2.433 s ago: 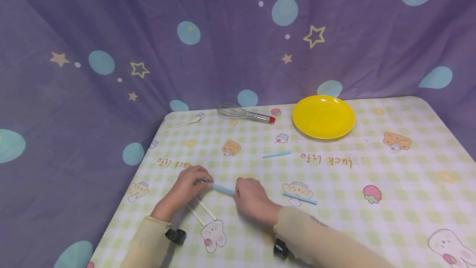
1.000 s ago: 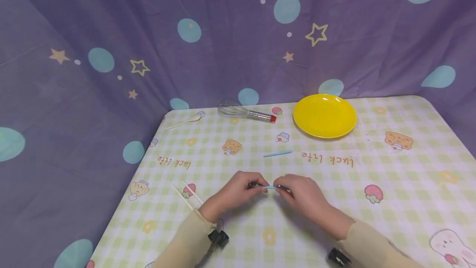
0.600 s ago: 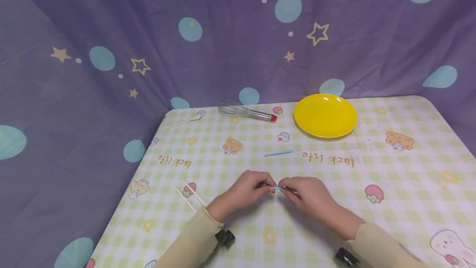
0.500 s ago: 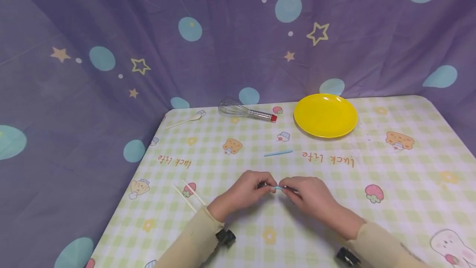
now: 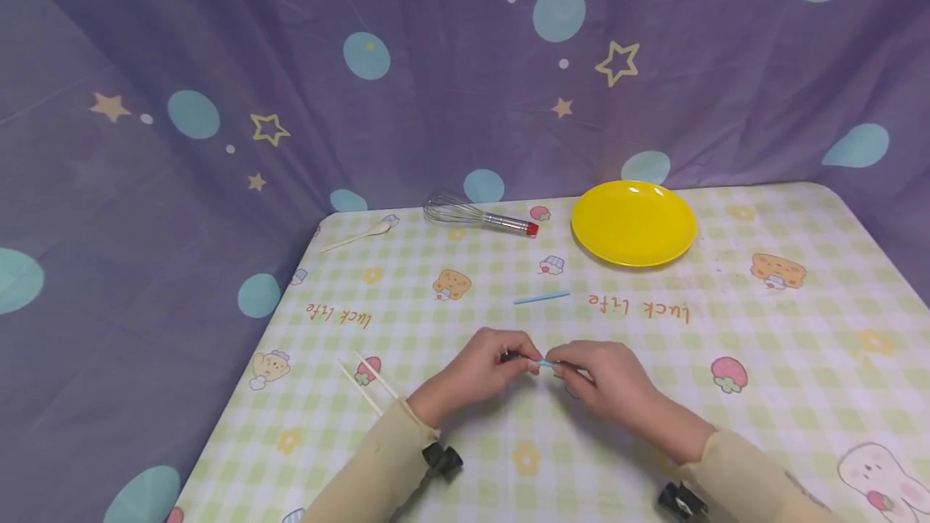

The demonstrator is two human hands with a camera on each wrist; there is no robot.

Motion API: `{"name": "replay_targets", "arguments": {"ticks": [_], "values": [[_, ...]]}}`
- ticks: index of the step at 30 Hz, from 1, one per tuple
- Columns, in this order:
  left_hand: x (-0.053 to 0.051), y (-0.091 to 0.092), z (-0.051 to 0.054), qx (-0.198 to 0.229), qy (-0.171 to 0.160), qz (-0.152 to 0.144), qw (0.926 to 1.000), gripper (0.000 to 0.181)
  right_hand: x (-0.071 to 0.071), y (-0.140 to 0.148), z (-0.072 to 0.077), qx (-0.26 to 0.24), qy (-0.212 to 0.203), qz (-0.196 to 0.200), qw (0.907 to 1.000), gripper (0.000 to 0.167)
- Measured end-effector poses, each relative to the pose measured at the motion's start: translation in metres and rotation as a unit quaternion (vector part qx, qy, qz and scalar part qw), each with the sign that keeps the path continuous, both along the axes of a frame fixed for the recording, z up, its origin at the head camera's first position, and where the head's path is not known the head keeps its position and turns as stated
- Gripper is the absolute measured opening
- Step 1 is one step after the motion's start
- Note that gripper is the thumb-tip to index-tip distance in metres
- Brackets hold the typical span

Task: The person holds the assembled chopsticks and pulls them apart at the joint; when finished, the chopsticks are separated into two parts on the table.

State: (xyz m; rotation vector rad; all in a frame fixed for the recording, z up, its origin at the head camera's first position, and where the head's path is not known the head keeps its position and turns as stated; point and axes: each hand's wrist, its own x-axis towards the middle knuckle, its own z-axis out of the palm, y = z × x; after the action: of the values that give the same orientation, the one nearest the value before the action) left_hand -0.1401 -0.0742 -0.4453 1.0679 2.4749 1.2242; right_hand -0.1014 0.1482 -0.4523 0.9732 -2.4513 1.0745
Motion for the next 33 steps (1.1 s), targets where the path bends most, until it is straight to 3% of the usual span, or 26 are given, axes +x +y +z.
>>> {"name": "replay_targets", "arguments": {"ticks": [10,17,20,25,29,33], "values": [[-0.003,0.000,-0.002,0.025,-0.031,-0.002,0.9992,0.005,-0.001,0.001,-0.001,0.000,-0.012,0.001,0.9999,0.025],[-0.004,0.002,-0.001,0.020,-0.020,0.004,0.9996,0.008,-0.002,0.003,-0.003,0.005,0.017,-0.011,0.9998,0.024],[-0.005,-0.001,-0.001,0.028,-0.032,0.020,0.9989,0.008,-0.002,0.008,-0.003,0.017,0.020,-0.026,0.9993,0.027],[-0.010,-0.012,0.002,0.042,-0.057,0.068,0.9952,0.010,-0.001,0.021,-0.001,0.034,-0.024,-0.085,0.9955,0.019],[-0.018,-0.015,0.005,0.015,-0.041,0.064,0.9970,0.015,-0.002,0.025,-0.002,0.030,-0.072,-0.122,0.9894,0.012],[-0.027,-0.015,0.004,-0.017,-0.022,0.067,0.9974,0.021,-0.004,0.025,-0.003,0.024,-0.102,-0.135,0.9853,0.010]]}}
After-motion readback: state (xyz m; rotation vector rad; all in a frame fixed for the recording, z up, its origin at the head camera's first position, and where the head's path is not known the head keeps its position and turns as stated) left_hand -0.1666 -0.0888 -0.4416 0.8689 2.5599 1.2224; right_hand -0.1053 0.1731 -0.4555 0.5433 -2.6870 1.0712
